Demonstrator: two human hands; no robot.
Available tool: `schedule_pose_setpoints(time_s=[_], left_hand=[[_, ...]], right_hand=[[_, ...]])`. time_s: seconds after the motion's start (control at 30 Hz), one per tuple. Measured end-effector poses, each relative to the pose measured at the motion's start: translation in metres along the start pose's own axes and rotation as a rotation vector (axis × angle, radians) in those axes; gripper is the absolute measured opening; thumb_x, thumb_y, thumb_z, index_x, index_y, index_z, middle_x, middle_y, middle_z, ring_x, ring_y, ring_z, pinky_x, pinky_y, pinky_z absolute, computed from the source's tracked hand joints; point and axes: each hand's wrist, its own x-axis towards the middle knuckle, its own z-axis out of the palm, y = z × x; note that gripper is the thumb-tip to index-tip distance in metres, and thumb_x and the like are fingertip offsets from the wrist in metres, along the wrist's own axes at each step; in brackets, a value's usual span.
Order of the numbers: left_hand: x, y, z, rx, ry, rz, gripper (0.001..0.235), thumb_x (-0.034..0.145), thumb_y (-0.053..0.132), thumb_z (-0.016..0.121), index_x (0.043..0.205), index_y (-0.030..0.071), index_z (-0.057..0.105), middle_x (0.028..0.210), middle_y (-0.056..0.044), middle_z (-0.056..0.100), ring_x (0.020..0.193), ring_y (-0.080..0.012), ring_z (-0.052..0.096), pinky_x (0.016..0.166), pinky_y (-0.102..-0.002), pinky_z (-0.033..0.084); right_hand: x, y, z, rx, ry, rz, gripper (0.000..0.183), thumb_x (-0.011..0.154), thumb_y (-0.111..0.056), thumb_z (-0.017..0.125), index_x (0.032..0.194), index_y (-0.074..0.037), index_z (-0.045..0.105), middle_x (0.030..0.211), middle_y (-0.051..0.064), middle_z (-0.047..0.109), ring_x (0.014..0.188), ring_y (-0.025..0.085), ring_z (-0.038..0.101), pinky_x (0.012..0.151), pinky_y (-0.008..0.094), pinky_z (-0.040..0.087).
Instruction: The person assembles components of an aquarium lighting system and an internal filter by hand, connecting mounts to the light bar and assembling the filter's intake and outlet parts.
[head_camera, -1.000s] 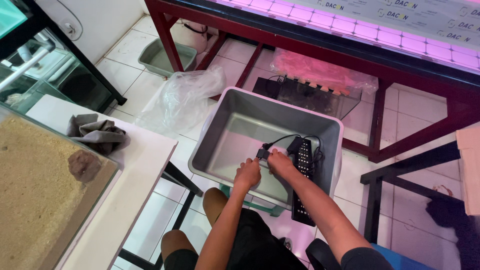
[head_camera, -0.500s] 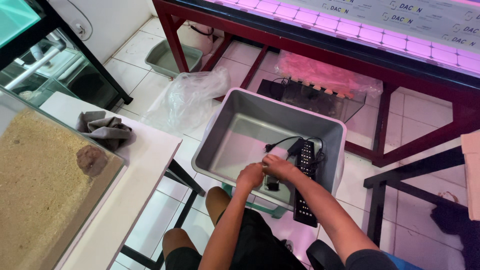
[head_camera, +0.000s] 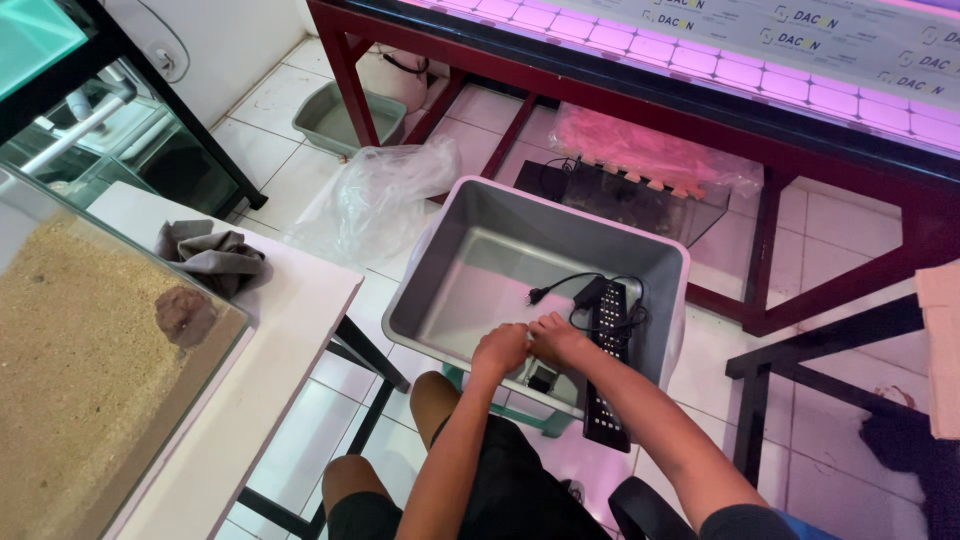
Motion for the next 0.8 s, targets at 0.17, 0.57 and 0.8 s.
schedule_pose_setpoints(time_s=[0.17,0.57,0.8], left_hand=[[-0.004,0.015,-0.012,-0.193,0.180,0.100,0.036,0.103,0.032,0.049,0.131,0.015,0.065,0.127,-0.019,0.066,0.119,-0.0446,0.065,0.098,-0.061,0.054],[-0.036,0.081,0.003,-1.070,0.927,0.463,0.055,0.102,0.002,0.050,0.156,0.000,0.038,0.140,-0.028,0.056,0.123,-0.0345,0.059,0.099,-0.043,0.053],[-0.125,0.096,-0.036,-1.538,1.306,0.316,0.016,0.102,0.012,0.064,0.095,-0.001,0.071,0.104,-0.020,0.078,0.085,-0.0237,0.076,0.073,-0.032,0.062]], right_hand=[[0.001,0.008,-0.035,0.523,-0.153,0.360,0.026,0.084,-0.031,0.067,0.104,-0.016,0.060,0.116,0.011,0.055,0.112,0.037,0.056,0.098,0.047,0.047],[0.006,-0.034,-0.136,1.676,0.840,0.707,0.059,0.097,-0.004,0.059,0.154,-0.001,0.040,0.147,0.022,0.050,0.134,0.031,0.054,0.110,0.043,0.047],[0.031,-0.099,-0.230,1.828,1.014,0.359,0.045,0.098,-0.007,0.059,0.140,0.008,0.049,0.135,0.024,0.061,0.130,0.033,0.059,0.107,0.051,0.051]])
